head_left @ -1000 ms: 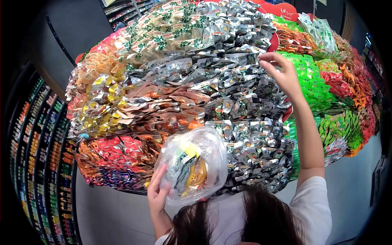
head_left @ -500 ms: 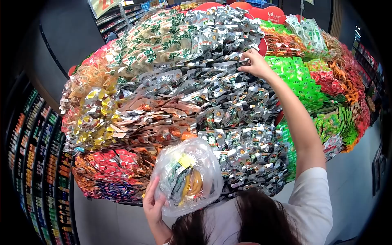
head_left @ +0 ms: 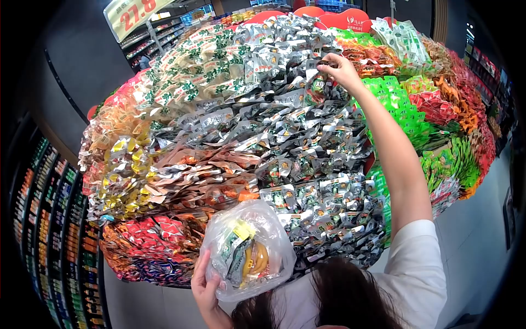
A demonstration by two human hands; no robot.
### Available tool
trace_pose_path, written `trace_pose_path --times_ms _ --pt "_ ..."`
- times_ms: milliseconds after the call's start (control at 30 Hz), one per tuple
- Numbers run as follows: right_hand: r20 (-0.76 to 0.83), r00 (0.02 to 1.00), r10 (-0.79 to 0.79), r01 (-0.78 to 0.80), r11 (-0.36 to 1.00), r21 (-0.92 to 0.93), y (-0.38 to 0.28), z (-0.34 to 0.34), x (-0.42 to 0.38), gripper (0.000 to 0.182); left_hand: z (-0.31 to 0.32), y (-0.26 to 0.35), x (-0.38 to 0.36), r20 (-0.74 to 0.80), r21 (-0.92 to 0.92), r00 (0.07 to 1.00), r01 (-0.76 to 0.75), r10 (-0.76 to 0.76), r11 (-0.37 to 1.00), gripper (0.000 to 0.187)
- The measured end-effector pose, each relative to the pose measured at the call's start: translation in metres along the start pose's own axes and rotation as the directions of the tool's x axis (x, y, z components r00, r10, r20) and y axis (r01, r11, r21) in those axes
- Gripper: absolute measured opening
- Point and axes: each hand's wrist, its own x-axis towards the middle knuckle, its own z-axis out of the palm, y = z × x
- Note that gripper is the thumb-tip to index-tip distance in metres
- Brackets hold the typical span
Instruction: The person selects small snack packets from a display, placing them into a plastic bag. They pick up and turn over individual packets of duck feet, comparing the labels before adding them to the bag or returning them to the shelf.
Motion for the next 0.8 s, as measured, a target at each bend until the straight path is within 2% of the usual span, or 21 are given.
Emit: trace_pose_path --times_ms 100,200,433,467,600,667,767,800 --pt "-0.022 0.999 -0.040 0.038 0.995 -0.091 0.011 0.000 0.009 0.034 0.001 -0.001 0.000 -0.002 -0.002 1.000 0.011 -0.011 1.000 0.057" --pt "-0.043 0.998 -0.037 0.034 0.997 -0.073 0.007 0.001 0.007 0.038 0.000 -0.002 -0.002 -0.008 -0.008 1.000 0.005 -0.005 1.000 0.058" --pt "-0.079 0.992 -0.100 0.090 0.989 -0.120 0.003 0.003 0.004 0.040 0.001 -0.003 -0.005 -0.003 -0.053 1.000 0.010 -0.011 0.999 0.060" --pt "-0.037 0.999 -0.006 0.006 1.000 0.007 -0.002 0.003 0.000 0.038 0.000 -0.004 -0.005 -0.002 -0.051 1.000 0.011 -0.011 0.999 0.060" --pt "-0.025 1.000 -0.001 0.001 1.000 -0.013 -0.004 0.006 -0.004 0.035 -0.002 -0.010 -0.005 -0.015 -0.034 1.000 -0.017 0.017 0.999 0.060" --pt "-0.024 0.988 -0.154 0.150 0.981 -0.120 0.001 0.010 -0.004 0.033 -0.001 -0.009 -0.005 -0.005 -0.018 0.999 -0.035 0.035 0.999 0.060" --pt "0.041 0.995 -0.094 0.099 0.985 -0.139 -0.004 0.011 -0.012 0.033 0.003 -0.001 -0.006 -0.014 -0.054 1.000 -0.001 0.001 0.999 0.060" --pt "0.017 0.989 -0.147 0.148 0.975 -0.166 -0.006 0.012 -0.014 0.035 0.004 0.001 -0.007 -0.015 -0.062 1.000 0.007 -0.008 0.998 0.061"
